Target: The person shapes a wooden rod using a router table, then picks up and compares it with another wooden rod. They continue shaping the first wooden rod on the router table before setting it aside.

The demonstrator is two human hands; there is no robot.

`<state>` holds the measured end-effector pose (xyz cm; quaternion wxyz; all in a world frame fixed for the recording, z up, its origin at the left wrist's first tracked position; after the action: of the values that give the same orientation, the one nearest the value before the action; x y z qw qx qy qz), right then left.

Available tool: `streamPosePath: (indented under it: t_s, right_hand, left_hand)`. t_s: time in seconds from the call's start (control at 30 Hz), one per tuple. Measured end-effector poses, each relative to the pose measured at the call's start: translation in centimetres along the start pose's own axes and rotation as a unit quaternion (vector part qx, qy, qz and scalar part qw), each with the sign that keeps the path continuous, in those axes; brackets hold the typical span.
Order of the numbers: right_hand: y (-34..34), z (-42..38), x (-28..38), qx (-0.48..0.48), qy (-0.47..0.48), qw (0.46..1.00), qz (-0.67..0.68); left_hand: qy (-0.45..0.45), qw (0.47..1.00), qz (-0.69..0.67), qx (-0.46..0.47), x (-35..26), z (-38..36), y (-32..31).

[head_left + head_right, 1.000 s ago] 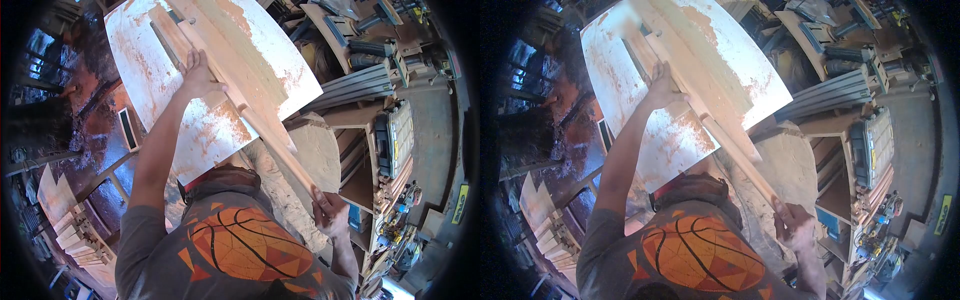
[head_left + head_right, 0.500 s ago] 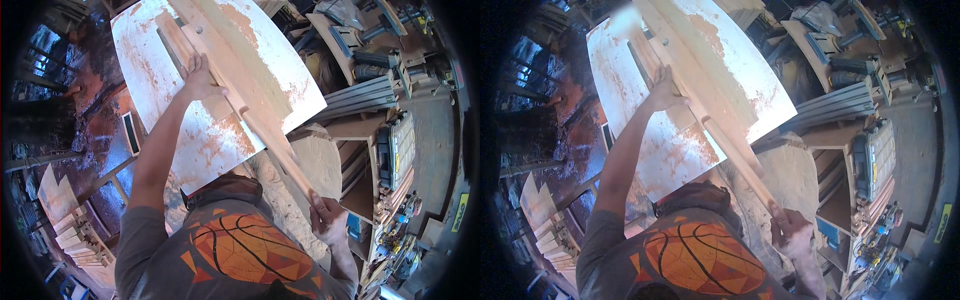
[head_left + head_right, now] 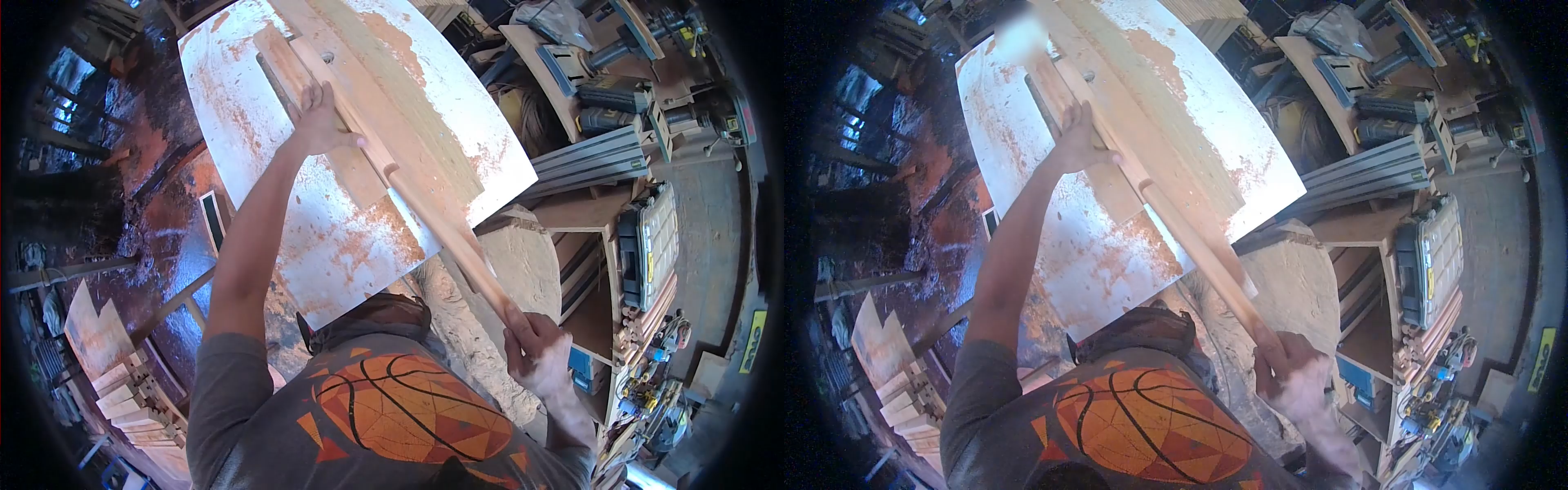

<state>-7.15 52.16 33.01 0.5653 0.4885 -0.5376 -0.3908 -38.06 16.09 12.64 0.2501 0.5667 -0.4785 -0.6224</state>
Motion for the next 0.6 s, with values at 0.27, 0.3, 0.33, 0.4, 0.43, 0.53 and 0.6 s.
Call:
streamPosePath:
  t_s: [0.27, 0.3, 0.33, 0.4, 0.43, 0.53, 0.6]
  right_hand:
    - [-0.2, 2.5, 1.4, 0.005, 0.007, 1.000, -0.005]
    - [-0.2, 2.8, 1.6, 0.010, 0.006, 1.000, -0.010]
    - [-0.3, 3.0, 1.7, 0.010, 0.006, 1.000, -0.010]
    - [-0.4, 3.6, 2.0, 0.002, 0.011, 1.000, -0.003]
    - [-0.5, 3.9, 2.2, 0.002, 0.011, 1.000, -0.002]
    - [-0.5, 4.7, 2.7, 0.013, 0.003, 1.000, -0.020]
    - [-0.5, 5.3, 3.0, 0.025, 0.009, 1.000, -0.016]
  left_hand:
    - [0.000, 1.000, 0.015, -0.001, 2.5, 1.9, 1.0]
    - [0.003, 1.000, 0.018, 0.003, 2.7, 2.2, 1.3]
    - [0.005, 1.000, 0.021, 0.008, 2.8, 2.3, 1.4]
    - [0.003, 1.000, 0.019, 0.005, 3.3, 2.7, 1.7]
    - [0.001, 1.000, 0.017, 0.002, 3.6, 2.9, 1.9]
    - [0.006, 1.000, 0.025, 0.004, 4.3, 3.5, 2.5]
    - [0.006, 1.000, 0.026, 0.008, 4.6, 3.9, 2.7]
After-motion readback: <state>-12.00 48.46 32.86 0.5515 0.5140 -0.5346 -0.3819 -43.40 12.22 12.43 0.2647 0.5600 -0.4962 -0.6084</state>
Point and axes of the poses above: each hand's wrist, its own z-axis towards the middle knuckle, its own y-axis out of the back of the hand, x = y × z, the point moved 4 cm from there along z, towards the middle knuckle, and after that the axes turned 15 degrees about -y, right-handed, at the moved point
